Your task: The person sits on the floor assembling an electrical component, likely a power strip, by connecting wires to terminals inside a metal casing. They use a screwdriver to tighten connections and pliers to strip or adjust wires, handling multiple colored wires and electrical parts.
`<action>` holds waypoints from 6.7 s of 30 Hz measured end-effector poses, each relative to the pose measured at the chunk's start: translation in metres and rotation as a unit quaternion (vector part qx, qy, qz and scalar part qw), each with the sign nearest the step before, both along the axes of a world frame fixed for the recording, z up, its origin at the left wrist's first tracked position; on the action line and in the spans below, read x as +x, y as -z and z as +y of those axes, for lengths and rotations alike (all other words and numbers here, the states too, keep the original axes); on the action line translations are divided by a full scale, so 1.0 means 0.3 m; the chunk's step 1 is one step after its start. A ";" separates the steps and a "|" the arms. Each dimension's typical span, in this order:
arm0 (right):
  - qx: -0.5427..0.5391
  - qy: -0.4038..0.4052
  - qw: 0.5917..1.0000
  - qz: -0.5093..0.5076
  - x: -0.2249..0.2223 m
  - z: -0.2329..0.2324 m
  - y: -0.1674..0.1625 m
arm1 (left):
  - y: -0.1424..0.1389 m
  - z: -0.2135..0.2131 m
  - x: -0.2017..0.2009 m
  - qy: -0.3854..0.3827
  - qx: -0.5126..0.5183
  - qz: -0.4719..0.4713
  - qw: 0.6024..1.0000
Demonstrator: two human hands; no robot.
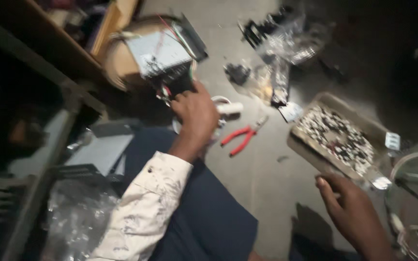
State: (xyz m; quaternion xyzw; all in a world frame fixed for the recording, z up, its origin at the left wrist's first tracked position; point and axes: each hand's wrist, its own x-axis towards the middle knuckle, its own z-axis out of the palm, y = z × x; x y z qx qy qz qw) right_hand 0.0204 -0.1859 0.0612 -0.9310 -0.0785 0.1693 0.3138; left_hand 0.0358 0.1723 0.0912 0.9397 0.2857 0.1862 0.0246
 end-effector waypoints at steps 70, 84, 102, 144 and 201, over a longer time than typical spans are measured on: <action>-0.109 -0.064 0.991 0.044 0.016 -0.023 -0.049 | -0.356 0.144 -0.826 -0.081 -0.101 -0.051 0.990; -0.152 0.230 0.961 0.013 0.069 -0.507 -0.072 | -0.216 -0.472 -0.360 0.525 -0.033 0.017 0.851; -0.091 0.348 0.924 -0.133 0.156 -0.856 0.108 | 0.209 -0.593 -0.306 0.581 -0.045 0.173 0.794; 0.248 0.385 0.864 -0.211 -0.025 -0.643 -0.291 | 0.089 -0.625 -0.294 0.563 -0.176 0.027 0.807; 0.202 0.168 0.929 -0.260 -0.048 -0.537 -0.406 | -0.369 -1.064 0.132 0.525 -0.478 0.145 0.689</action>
